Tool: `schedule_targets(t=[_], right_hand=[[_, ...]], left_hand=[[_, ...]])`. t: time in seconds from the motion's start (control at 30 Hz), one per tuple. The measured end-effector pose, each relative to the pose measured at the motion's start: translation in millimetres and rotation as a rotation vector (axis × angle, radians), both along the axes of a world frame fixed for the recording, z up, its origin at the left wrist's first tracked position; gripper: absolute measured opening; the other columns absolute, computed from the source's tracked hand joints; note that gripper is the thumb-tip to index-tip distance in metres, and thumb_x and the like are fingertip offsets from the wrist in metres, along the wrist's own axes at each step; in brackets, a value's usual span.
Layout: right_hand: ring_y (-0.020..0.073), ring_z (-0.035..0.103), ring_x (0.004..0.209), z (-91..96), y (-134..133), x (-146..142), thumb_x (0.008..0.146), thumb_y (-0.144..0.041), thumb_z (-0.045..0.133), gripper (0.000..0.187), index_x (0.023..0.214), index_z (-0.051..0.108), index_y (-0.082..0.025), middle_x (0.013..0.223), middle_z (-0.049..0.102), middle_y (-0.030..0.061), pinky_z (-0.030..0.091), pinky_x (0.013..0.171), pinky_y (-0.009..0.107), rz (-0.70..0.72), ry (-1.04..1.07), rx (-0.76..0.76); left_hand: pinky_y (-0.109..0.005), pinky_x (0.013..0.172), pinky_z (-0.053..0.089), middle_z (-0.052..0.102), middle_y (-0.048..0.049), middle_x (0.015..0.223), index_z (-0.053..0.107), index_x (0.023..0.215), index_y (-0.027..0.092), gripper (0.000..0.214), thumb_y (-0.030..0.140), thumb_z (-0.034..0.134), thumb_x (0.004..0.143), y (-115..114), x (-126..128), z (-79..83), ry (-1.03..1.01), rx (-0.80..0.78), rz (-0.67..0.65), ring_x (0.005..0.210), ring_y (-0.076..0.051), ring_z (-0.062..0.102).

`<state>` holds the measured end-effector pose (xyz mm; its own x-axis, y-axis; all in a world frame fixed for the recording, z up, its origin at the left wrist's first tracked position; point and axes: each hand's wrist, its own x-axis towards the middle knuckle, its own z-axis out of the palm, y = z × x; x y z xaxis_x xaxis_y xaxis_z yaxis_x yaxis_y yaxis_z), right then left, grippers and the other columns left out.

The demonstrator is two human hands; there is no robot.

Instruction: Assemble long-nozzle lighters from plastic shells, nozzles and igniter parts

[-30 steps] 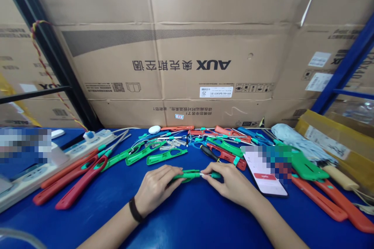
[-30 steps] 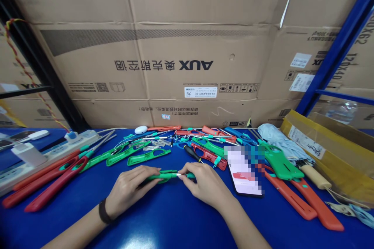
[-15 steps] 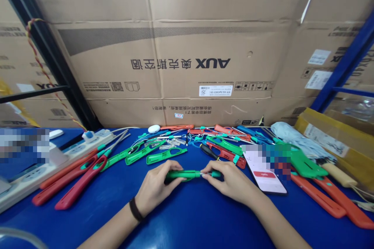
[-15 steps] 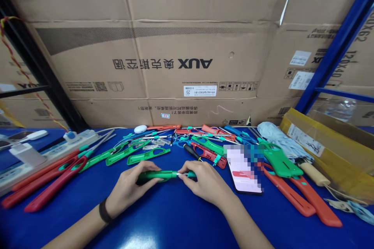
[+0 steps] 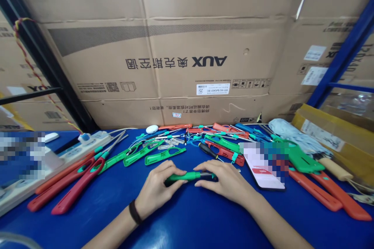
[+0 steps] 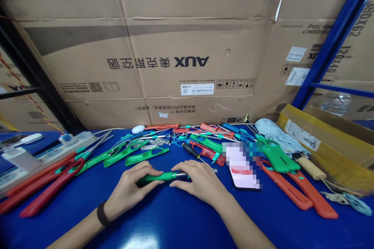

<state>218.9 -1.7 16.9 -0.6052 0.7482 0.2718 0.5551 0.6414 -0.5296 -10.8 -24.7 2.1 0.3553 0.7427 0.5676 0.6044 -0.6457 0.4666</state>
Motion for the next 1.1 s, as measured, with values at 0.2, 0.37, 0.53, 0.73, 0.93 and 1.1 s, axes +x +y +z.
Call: schedule_targets(t=[0.2, 0.37, 0.53, 0.73, 0.93, 1.1], right_hand=[[0.0164, 0.063, 0.086, -0.7, -0.7, -5.0, 0.092, -0.039, 0.049, 0.021, 0.101, 0.064, -0.026, 0.098, 0.067, 0.0002, 0.045, 0.074, 0.026, 0.037, -0.042, 0.074], [0.0155, 0.063, 0.087, -2.5, 2.9, -4.2, 0.093, -0.038, 0.047, 0.021, 0.099, 0.063, -0.024, 0.097, 0.067, 0.0, 0.044, 0.075, 0.025, 0.041, -0.06, 0.113], [0.0155, 0.063, 0.089, -0.3, 1.7, -5.6, 0.094, -0.037, 0.046, 0.022, 0.1, 0.063, -0.024, 0.097, 0.068, 0.0003, 0.043, 0.072, 0.024, 0.056, -0.082, 0.13], [0.016, 0.064, 0.086, 0.5, 3.5, -3.1, 0.093, -0.037, 0.048, 0.021, 0.099, 0.064, -0.024, 0.096, 0.069, 0.0001, 0.044, 0.071, 0.024, 0.037, -0.068, 0.132], [0.0174, 0.065, 0.087, 1.4, 13.6, 13.0, 0.088, -0.037, 0.057, 0.019, 0.1, 0.065, -0.026, 0.099, 0.07, 0.0003, 0.047, 0.074, 0.027, -0.079, 0.007, 0.104], [0.018, 0.065, 0.091, 4.1, 14.8, 16.7, 0.087, -0.036, 0.058, 0.019, 0.101, 0.065, -0.026, 0.101, 0.07, 0.0004, 0.048, 0.077, 0.027, -0.057, 0.044, 0.125]], left_hand=[[-0.024, 0.063, 0.05, 0.062, -0.0017, 0.076, 0.067, 0.091, 0.02, 0.011, 0.026, 0.065, 0.082, 1.6, -1.0, -2.5, 0.043, -0.015, -0.038, 0.07, -0.014, 0.06], [-0.028, 0.075, 0.052, 0.065, -0.0047, 0.094, 0.063, 0.108, 0.023, 0.021, 0.025, 0.056, 0.089, 4.7, -2.9, 0.3, 0.142, 0.034, -0.101, 0.085, -0.017, 0.061], [-0.027, 0.066, 0.051, 0.065, -0.0035, 0.081, 0.065, 0.102, 0.022, 0.017, 0.023, 0.054, 0.089, 3.1, -0.6, 0.7, 0.16, -0.007, -0.072, 0.074, -0.016, 0.059], [-0.025, 0.07, 0.053, 0.069, -0.003, 0.088, 0.066, 0.106, 0.024, 0.021, 0.028, 0.059, 0.087, 8.8, -8.8, 4.4, 0.142, -0.034, -0.115, 0.078, -0.016, 0.064], [-0.027, 0.073, 0.055, 0.07, -0.0035, 0.091, 0.065, 0.101, 0.022, 0.02, 0.034, 0.057, 0.087, 16.1, -27.9, 18.7, 0.233, 0.106, 0.051, 0.082, -0.018, 0.067], [-0.04, 0.093, 0.049, 0.068, -0.0012, 0.078, 0.063, 0.089, 0.02, 0.011, 0.029, 0.056, 0.087, 13.9, -28.3, 23.3, 0.257, 0.204, 0.018, 0.073, -0.017, 0.066]])
